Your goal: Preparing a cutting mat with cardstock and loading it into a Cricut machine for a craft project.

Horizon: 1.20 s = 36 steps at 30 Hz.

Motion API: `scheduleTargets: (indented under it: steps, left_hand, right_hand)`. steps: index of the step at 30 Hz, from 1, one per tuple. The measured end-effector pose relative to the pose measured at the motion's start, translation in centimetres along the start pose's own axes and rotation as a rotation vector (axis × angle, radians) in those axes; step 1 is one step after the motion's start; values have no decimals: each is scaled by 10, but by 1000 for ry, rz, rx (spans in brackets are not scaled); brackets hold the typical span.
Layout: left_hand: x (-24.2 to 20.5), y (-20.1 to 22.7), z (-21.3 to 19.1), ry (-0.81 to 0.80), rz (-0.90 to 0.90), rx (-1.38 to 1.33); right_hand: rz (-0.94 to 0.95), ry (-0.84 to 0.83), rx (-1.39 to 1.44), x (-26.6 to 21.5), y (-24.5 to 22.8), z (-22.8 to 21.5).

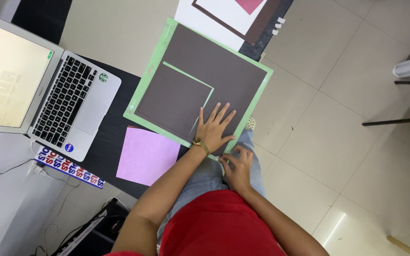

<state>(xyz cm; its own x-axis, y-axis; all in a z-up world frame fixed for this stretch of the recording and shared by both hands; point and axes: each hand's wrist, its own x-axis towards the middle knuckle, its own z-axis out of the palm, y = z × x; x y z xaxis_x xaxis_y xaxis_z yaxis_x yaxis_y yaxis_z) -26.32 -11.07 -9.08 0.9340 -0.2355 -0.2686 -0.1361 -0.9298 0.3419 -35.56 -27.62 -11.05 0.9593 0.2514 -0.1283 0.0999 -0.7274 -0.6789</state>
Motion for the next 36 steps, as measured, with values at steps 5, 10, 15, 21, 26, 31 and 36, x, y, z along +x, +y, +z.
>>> scheduleTargets:
  steps: [5, 10, 15, 21, 26, 31, 36]
  left_hand:
    - [-6, -14, 15, 62, 74, 130]
    - [-4, -17, 15, 46, 96, 132]
    - [-8, -12, 7, 0, 47, 32]
    - [-35, 10, -4, -18, -189, -153]
    - [-58, 20, 19, -68, -408, -203]
    - [-68, 36, 64, 227, -797, 45]
    - [-51, 71, 58, 321, -1165, -113]
  right_hand:
    - [-144, -59, -11, -6, 10, 4]
    - [-216, -154, 165, -5, 3, -19]
    - [66, 115, 385, 58, 22, -68]
    - [358, 396, 685, 206, 47, -118]
    - [482, 397, 922, 344, 68, -132]
    - [714, 347, 1013, 443, 96, -121]
    - [734, 220, 945, 462, 88, -118]
